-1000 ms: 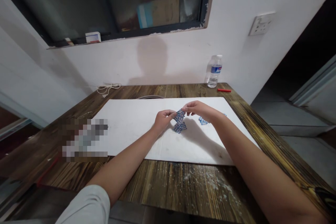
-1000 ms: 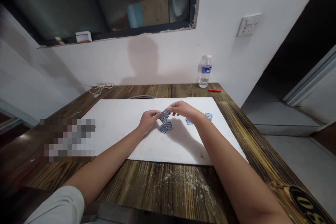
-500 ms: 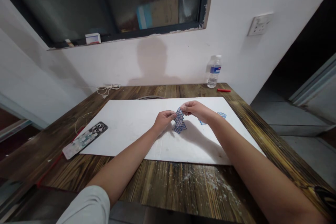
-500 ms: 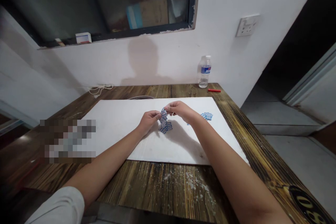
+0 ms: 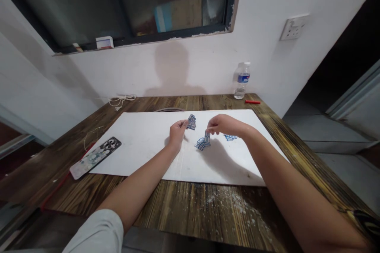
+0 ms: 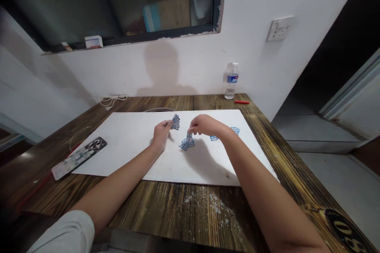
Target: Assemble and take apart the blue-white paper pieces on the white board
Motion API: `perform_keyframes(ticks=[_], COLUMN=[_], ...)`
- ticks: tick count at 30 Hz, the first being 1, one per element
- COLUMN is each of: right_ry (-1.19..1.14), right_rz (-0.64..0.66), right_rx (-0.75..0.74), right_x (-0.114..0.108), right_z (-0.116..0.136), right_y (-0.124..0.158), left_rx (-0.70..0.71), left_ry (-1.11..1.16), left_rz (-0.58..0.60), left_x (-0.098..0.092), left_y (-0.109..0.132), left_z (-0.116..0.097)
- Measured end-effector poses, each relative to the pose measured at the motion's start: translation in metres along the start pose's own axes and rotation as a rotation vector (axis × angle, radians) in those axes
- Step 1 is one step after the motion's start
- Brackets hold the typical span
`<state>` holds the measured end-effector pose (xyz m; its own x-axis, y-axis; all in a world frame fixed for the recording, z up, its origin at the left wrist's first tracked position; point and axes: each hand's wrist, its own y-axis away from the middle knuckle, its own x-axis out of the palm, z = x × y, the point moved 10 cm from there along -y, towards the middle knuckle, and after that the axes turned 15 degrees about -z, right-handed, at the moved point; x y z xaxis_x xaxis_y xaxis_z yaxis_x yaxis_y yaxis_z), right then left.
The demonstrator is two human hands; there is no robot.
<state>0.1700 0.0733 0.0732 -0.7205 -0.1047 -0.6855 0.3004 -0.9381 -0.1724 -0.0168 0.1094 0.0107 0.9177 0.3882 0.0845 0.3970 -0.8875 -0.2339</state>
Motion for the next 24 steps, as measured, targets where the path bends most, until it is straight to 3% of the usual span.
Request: perform_keyframes(ticks=[5, 10, 14, 18, 24], right_ry=[0.359, 0.632, 0.596, 0.596, 0.652], right_rz=[0.037, 0.039, 0.040, 0.069, 0.078], right_rx=[-0.120, -0.312, -0.275, -0.261, -0.151], right_x=[0.032, 0.052, 0.058, 0.078, 0.082], right_z=[-0.004, 0.010, 0.015, 0.026, 0.013], right_y=[-0.003, -0.001, 0.004, 0.015, 0.014], left_rx=[0.000, -0.004, 0.002, -0.001, -0.025], left_ry=[0.002, 0.027, 0.037, 0.025, 0.056], left_rz=[-0.048, -0.038, -0.042, -0.050, -0.049], left_x=[-0.007, -0.005, -0.005, -0.005, -0.005], left_y=[-0.005, -0.004, -0.005, -0.004, -0.005], left_z=[0.005, 0.007, 0.008, 0.007, 0.010])
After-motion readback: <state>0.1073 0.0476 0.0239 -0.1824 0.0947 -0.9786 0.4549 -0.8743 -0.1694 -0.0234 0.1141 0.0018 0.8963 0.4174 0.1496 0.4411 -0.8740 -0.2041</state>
